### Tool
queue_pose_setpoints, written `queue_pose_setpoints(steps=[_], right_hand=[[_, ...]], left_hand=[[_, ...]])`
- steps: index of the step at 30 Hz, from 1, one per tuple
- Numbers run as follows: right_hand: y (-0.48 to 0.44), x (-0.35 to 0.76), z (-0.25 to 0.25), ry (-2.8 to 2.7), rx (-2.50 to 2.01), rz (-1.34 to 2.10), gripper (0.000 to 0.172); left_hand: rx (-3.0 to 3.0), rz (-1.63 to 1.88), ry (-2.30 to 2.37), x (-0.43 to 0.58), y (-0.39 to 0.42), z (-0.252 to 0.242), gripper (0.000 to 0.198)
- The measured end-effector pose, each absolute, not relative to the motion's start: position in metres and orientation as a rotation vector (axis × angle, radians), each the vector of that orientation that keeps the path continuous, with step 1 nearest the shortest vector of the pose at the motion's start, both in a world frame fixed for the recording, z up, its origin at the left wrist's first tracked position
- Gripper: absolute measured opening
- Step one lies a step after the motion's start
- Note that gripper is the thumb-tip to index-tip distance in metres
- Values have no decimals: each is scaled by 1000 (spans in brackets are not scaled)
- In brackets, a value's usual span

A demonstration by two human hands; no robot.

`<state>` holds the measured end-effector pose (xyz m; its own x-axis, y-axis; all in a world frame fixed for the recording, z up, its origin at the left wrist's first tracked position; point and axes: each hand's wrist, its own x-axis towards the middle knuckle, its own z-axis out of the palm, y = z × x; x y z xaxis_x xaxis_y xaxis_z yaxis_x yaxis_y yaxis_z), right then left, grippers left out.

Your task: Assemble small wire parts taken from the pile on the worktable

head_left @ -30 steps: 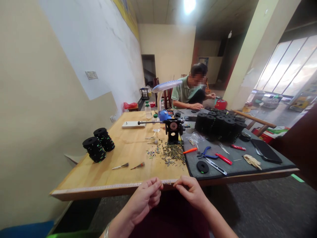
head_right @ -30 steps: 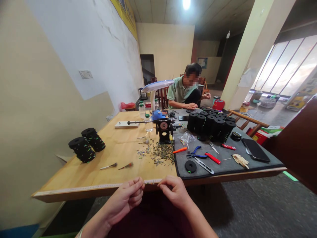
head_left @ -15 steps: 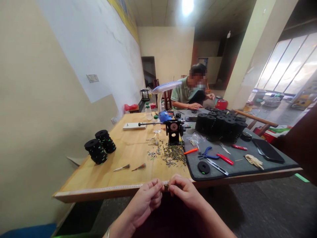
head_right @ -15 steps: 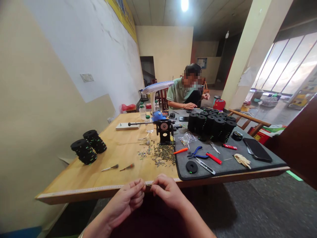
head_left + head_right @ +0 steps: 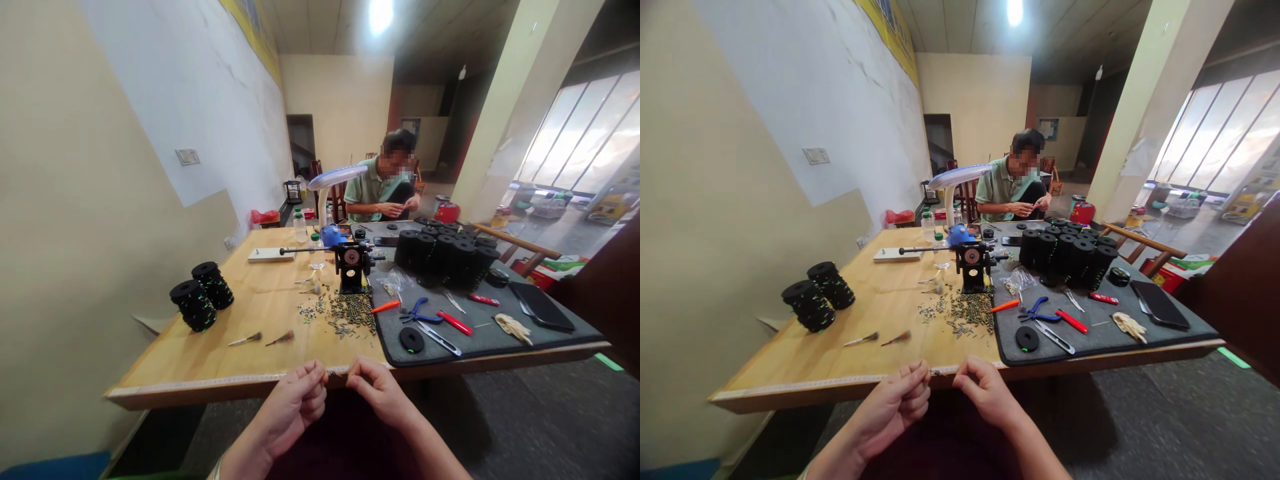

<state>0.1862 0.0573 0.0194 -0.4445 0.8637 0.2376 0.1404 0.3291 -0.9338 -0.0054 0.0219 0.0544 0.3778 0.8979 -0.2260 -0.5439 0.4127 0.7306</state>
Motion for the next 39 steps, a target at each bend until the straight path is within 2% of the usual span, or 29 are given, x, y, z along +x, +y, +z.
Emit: queue_pose_setpoints(steps=[9,22,39], right_hand=[[58,193,15,-1787,-874,1143,29],[53,180,32,-1661,-740,1365,18],[51,180,25,-1669,-748,1320,17]], left_hand=[[656,974,717,0,22,57,34],[729,907,743,9,24,60,32],[671,943,735,2,25,61,34]])
